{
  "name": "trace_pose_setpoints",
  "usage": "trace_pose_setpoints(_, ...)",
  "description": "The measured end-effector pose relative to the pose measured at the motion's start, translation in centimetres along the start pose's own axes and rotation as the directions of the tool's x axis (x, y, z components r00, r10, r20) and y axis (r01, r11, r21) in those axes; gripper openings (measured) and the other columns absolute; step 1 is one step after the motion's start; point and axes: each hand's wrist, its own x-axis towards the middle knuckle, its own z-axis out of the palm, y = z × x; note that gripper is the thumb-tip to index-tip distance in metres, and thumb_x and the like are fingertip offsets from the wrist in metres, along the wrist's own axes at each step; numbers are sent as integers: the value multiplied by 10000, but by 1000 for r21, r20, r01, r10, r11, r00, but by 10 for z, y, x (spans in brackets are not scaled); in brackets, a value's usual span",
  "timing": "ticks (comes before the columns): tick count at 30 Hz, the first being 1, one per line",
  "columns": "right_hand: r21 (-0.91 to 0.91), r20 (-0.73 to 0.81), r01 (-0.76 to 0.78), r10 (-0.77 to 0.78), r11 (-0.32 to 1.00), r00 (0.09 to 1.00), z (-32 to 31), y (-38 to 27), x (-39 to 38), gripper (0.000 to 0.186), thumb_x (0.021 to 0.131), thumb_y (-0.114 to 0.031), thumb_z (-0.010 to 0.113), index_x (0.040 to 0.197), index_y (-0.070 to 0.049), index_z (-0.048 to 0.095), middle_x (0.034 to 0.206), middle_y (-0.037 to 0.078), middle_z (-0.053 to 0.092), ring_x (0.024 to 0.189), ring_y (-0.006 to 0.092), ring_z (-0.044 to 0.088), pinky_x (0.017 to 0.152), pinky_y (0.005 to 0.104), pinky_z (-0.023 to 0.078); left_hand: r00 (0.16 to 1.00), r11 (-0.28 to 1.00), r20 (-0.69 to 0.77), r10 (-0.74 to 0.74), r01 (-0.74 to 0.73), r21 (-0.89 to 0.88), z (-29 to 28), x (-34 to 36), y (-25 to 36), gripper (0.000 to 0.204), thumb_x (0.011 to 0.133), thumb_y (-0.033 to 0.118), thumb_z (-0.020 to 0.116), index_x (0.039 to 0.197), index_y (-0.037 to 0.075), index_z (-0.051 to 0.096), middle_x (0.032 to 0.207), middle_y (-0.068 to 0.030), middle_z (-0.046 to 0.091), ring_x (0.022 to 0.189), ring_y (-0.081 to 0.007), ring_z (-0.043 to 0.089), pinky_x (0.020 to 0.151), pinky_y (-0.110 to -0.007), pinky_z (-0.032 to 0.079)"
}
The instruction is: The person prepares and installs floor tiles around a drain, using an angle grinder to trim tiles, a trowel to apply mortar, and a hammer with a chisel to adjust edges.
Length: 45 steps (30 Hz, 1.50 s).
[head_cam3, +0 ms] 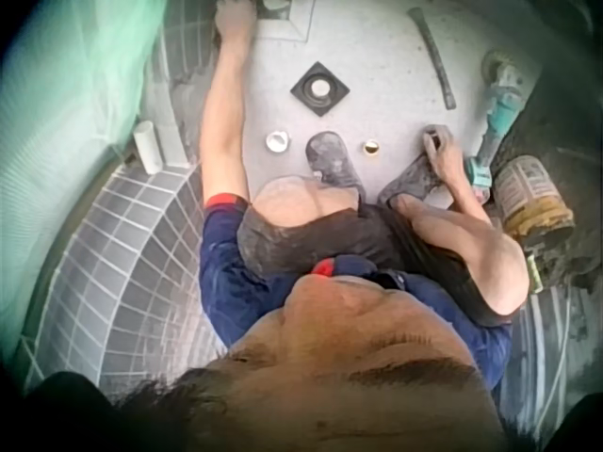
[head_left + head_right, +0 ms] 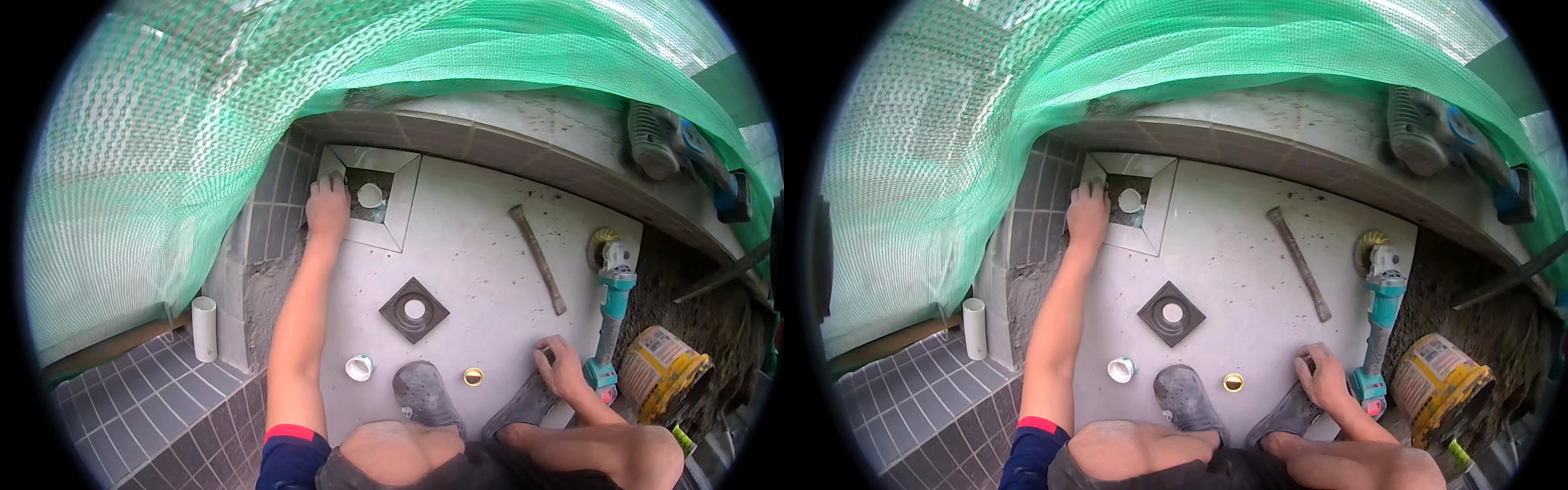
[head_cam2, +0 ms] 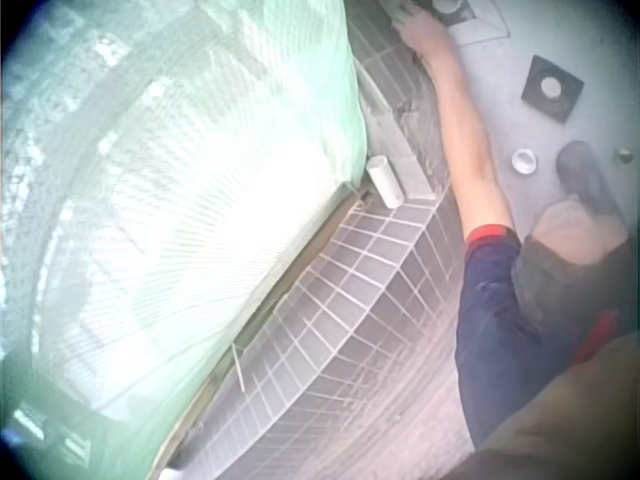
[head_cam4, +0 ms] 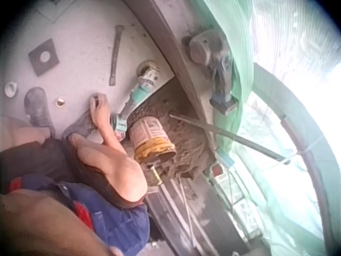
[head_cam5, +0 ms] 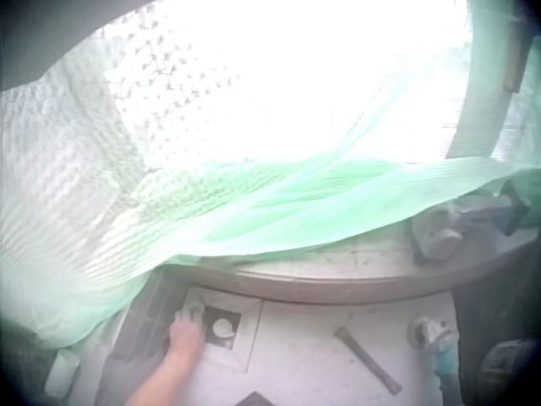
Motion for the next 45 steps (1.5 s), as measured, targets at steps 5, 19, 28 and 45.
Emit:
trace_pose_setpoints(5, -3, 14, 11, -11, 1000, 1000, 4, -4, 3, 172, 925, -114, 669, 1054, -2, 663, 983, 210, 650, 867, 380, 679, 791, 438, 543, 999, 997, -12, 52, -53, -58, -1, 2, -5, 336, 905, 147, 663, 1207, 4, 625, 1192, -204, 628, 1011, -383, 627, 824, -461, 560)
trace_pose_setpoints(19, -17, 14, 55, -54, 998, 998, 6, -1, 17, 178, 921, -139, 674, 1048, -17, 659, 1002, 206, 650, 893, 405, 664, 790, 450, 537, 993, 993, 114, 24, -10, -121, -25, 4, -7, 393, 915, 150, 674, 1278, 5, 628, 1316, -188, 627, 1118, -393, 619, 904, -465, 551)
trace_pose_setpoints(28, -5, 89, 103, -102, 995, 991, 9, -29, 32, 203, 927, -168, 680, 1071, -26, 658, 1030, 200, 660, 899, 399, 664, 794, 449, 537, 992, 998, 128, 14, -6, -66, -23, 5, -9, 360, 919, 166, 667, 1230, -14, 637, 1324, -190, 615, 1136, -370, 616, 933, -459, 539)
trace_pose_setpoints(45, 54, 33, -54, 52, 997, 998, 0, -4, 3, 195, 937, -166, 665, 1066, -19, 658, 1020, 202, 650, 939, 401, 651, 831, 445, 529, 854, 908, 368, 367, -415, 57, -17, 34, -10, 254, 848, 32, 608, 1099, -1, 625, 1199, -194, 630, 992, -361, 660, 794, -436, 573)
